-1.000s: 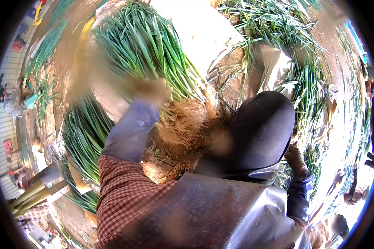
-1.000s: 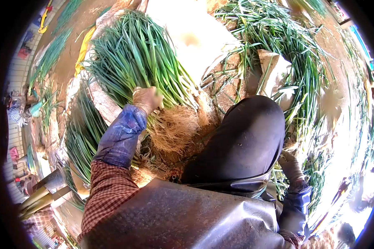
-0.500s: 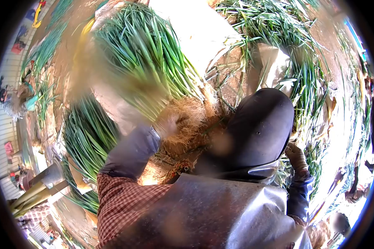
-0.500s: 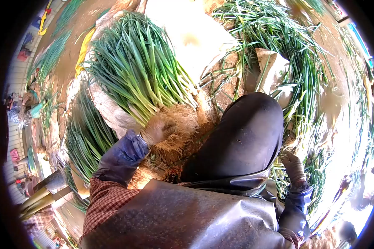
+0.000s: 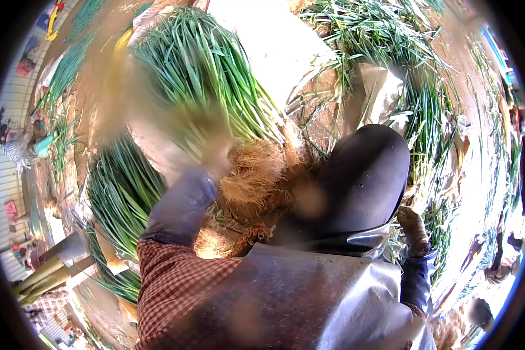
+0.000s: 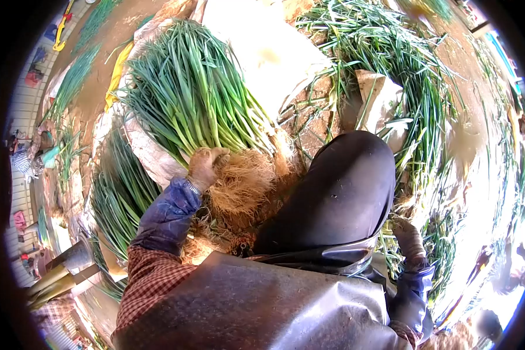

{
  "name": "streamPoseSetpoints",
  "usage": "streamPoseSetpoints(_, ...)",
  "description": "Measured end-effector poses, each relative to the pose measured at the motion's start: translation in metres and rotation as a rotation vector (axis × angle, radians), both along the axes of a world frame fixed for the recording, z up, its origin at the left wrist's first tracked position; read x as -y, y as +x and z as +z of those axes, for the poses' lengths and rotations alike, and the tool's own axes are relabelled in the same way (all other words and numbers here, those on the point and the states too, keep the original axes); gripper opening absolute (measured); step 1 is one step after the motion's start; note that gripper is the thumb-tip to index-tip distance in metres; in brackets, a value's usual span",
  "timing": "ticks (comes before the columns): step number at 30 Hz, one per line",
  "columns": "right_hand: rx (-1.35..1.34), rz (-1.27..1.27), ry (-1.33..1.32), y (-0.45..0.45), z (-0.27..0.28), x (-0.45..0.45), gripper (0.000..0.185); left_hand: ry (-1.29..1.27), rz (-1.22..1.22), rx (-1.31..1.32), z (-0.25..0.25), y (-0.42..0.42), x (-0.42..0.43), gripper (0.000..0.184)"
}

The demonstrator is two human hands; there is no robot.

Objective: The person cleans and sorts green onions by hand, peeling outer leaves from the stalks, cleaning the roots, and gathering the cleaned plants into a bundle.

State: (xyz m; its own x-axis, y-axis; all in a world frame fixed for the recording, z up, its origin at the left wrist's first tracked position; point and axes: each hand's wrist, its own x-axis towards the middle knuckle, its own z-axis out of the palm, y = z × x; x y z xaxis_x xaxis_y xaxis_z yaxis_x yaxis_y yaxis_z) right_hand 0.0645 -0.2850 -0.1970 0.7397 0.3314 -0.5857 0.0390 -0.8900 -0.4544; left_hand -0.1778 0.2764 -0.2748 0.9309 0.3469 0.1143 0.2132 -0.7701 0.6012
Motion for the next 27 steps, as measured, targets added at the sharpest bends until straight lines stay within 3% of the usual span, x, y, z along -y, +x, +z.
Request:
streamPoseSetpoints(4, 0.037, -0.012, 0.000, 0.000, 0.002, 0.001, 0.031, -0.014, 0.162, -0.065, 0.019, 0.002, -0.002, 0.068)
streamPoseSetpoints(6, -0.001, -0.064, -0.023, -0.003, 0.009, -0.008, 0.032, -0.045, 0.403, -0.465, 0.043, 0.021, 0.000, 0.068)
streamPoseSetpoints(10, 0.036, -0.014, -0.035, -0.004, 0.001, -0.007, 0.033, -0.120, 0.416, -0.769, 0.093, 0.043, -0.001, 0.066)
streamPoseSetpoints(12, 0.034, 0.021, -0.009, -0.002, -0.014, 0.004, 0.033, -0.190, 0.450, -0.727, 0.085, 0.046, -0.004, 0.057)
streamPoseSetpoints(15, 0.011, 0.047, -0.028, 0.000, -0.029, 0.015, 0.034, -0.040, 0.400, -0.754, 0.039, 0.049, -0.017, 0.032)
streamPoseSetpoints(18, 0.007, 0.001, -0.034, -0.002, -0.028, 0.015, 0.035, -0.198, 0.513, -0.600, 0.019, 0.048, -0.025, 0.027)
streamPoseSetpoints(19, 0.035, 0.009, -0.020, -0.003, -0.028, 0.016, 0.034, -0.217, 0.572, -0.636, 0.036, 0.055, -0.021, 0.026)
streamPoseSetpoints(20, 0.061, 0.018, -0.006, -0.003, -0.029, 0.017, 0.033, -0.216, 0.570, -0.634, 0.021, 0.048, -0.024, 0.026)
streamPoseSetpoints(21, 0.061, 0.017, -0.008, -0.003, -0.029, 0.018, 0.033, -0.147, 0.509, -0.317, -0.005, 0.034, -0.030, 0.025)
streamPoseSetpoints(24, 0.045, -0.006, -0.036, -0.001, -0.027, 0.021, 0.031, -0.089, 0.441, -0.063, -0.005, 0.028, -0.026, 0.024)
streamPoseSetpoints(26, 0.005, 0.027, -0.056, 0.000, -0.023, 0.017, 0.030, -0.184, 0.470, -0.315, 0.028, 0.038, -0.017, 0.027)
streamPoseSetpoints(27, 0.014, 0.025, -0.039, -0.001, -0.021, 0.015, 0.030, 0.067, 0.294, -0.459, 0.021, 0.036, -0.021, 0.024)
